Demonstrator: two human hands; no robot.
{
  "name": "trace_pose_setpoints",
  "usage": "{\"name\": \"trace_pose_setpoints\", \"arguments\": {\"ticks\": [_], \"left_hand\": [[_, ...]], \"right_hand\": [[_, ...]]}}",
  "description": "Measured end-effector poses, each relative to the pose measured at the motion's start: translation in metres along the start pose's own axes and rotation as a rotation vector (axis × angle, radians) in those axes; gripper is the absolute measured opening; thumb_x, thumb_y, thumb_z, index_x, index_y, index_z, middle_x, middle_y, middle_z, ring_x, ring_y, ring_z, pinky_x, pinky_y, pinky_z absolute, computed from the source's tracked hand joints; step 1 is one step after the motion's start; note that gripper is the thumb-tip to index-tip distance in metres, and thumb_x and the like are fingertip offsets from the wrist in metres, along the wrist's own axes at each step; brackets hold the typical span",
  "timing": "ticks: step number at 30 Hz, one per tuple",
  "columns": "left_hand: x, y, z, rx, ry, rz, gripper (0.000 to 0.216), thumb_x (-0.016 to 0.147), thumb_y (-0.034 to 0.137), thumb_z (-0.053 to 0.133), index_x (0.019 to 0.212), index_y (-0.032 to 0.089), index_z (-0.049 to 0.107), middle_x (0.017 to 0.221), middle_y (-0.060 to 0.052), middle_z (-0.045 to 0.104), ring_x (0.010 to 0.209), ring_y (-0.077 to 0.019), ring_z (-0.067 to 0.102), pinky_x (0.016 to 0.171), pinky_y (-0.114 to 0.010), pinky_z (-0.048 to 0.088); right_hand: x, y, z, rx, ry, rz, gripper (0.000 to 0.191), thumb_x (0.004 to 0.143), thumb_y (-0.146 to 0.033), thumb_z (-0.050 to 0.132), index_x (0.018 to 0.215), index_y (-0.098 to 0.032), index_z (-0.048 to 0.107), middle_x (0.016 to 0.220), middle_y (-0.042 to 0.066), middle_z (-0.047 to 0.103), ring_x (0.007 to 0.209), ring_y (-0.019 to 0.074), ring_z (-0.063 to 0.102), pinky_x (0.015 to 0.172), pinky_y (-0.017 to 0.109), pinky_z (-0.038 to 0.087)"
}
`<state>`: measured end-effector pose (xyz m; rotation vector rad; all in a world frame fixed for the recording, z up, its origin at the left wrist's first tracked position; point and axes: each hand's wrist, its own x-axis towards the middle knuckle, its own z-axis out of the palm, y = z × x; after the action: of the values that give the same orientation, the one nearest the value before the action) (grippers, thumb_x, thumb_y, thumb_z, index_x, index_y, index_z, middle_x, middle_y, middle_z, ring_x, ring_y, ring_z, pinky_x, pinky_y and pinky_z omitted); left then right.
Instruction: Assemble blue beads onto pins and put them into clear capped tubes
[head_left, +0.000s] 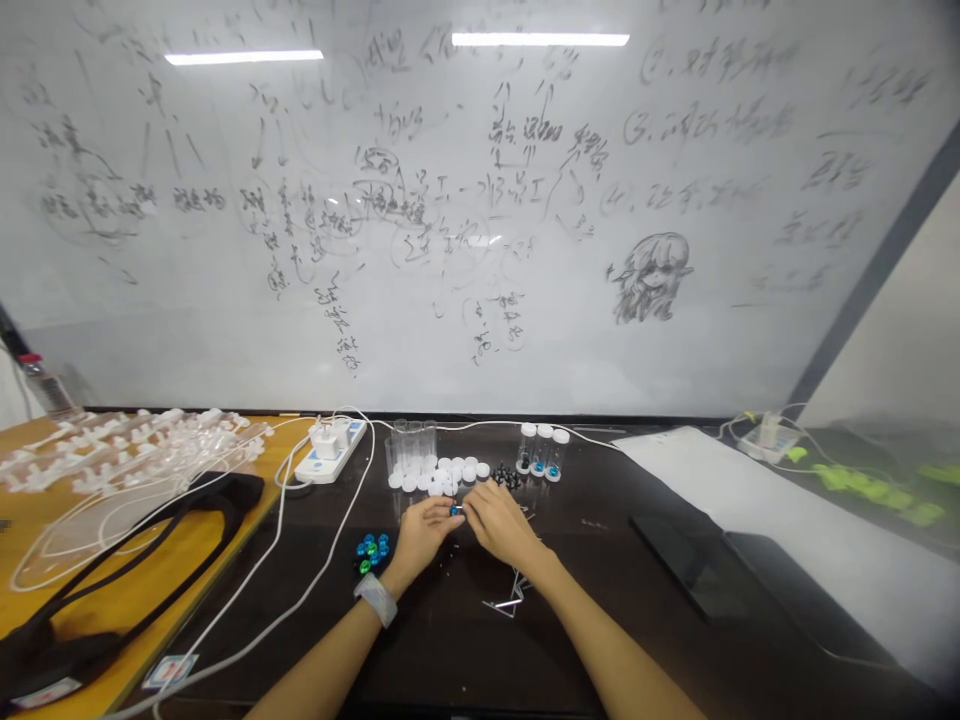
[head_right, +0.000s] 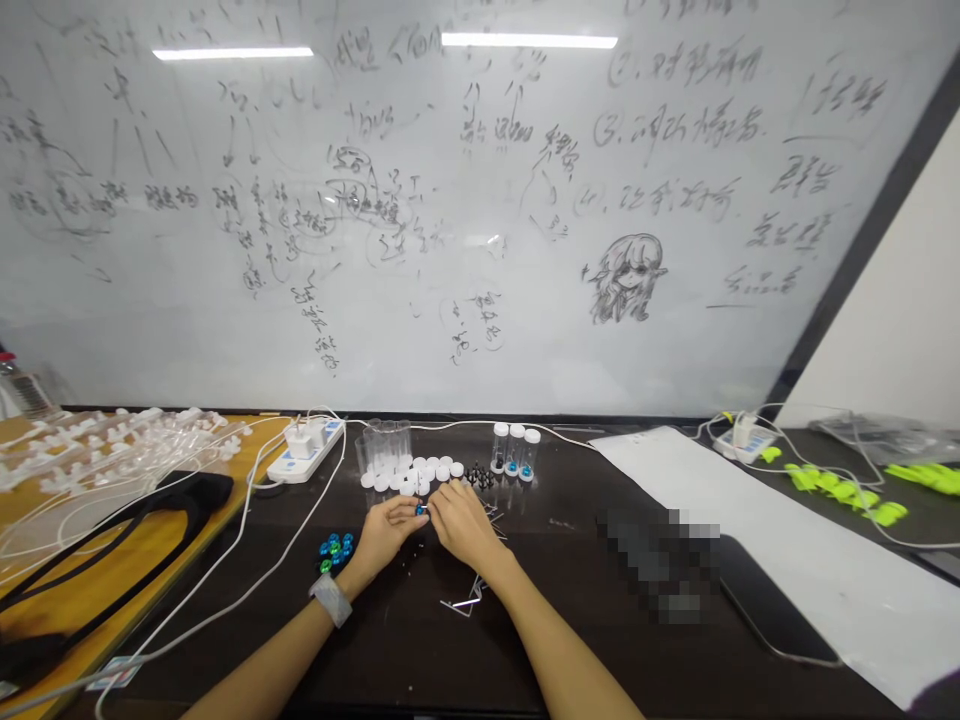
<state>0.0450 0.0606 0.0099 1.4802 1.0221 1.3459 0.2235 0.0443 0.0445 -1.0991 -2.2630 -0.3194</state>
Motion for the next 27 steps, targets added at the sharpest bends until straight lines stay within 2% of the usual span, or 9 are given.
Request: {"name": "trace_pose_setpoints", "arguments": {"ticks": [9, 14, 18, 27], "left_hand": [[0.000, 0.000, -0.002, 0.013, 0.020, -0.001, 0.030, 0.062, 0.029, 0.085, 0.087, 0.015, 0.074, 0.080, -0.010, 0.078, 0.076, -0.0253, 0.074, 0.074, -0.035, 0.059], [0.000, -0.001, -0.002, 0.029, 0.010, 0.009, 0.031, 0.064, 0.031, 0.084, 0.089, 0.015, 0.074, 0.082, -0.010, 0.078, 0.076, -0.0246, 0.074, 0.074, -0.034, 0.059], [0.000, -0.002, -0.002, 0.025, 0.014, 0.009, 0.031, 0.063, 0.031, 0.085, 0.089, 0.015, 0.074, 0.081, -0.010, 0.078, 0.075, -0.0241, 0.074, 0.074, -0.034, 0.059], [0.002, -0.006, -0.002, -0.005, 0.040, -0.006, 0.032, 0.059, 0.028, 0.087, 0.086, 0.015, 0.075, 0.078, -0.009, 0.077, 0.074, -0.0248, 0.074, 0.073, -0.034, 0.059]], "right_hand": [[-0.001, 0.002, -0.004, 0.183, -0.019, -0.036, 0.018, 0.097, -0.014, 0.047, 0.100, -0.021, 0.064, 0.089, 0.007, 0.059, 0.091, 0.0228, 0.054, 0.077, 0.034, 0.047], [-0.001, 0.003, -0.003, 0.230, 0.011, 0.039, 0.015, 0.095, -0.012, 0.052, 0.098, -0.021, 0.063, 0.087, 0.006, 0.062, 0.089, 0.0220, 0.055, 0.077, 0.033, 0.047], [-0.001, 0.003, 0.000, 0.191, 0.020, 0.031, 0.011, 0.096, -0.017, 0.052, 0.090, -0.020, 0.061, 0.085, 0.005, 0.064, 0.086, 0.0217, 0.055, 0.078, 0.034, 0.043], [-0.002, -0.001, 0.006, 0.036, 0.019, -0.004, 0.016, 0.100, -0.020, 0.044, 0.092, -0.019, 0.058, 0.088, 0.007, 0.061, 0.087, 0.0233, 0.052, 0.077, 0.036, 0.039]]}}
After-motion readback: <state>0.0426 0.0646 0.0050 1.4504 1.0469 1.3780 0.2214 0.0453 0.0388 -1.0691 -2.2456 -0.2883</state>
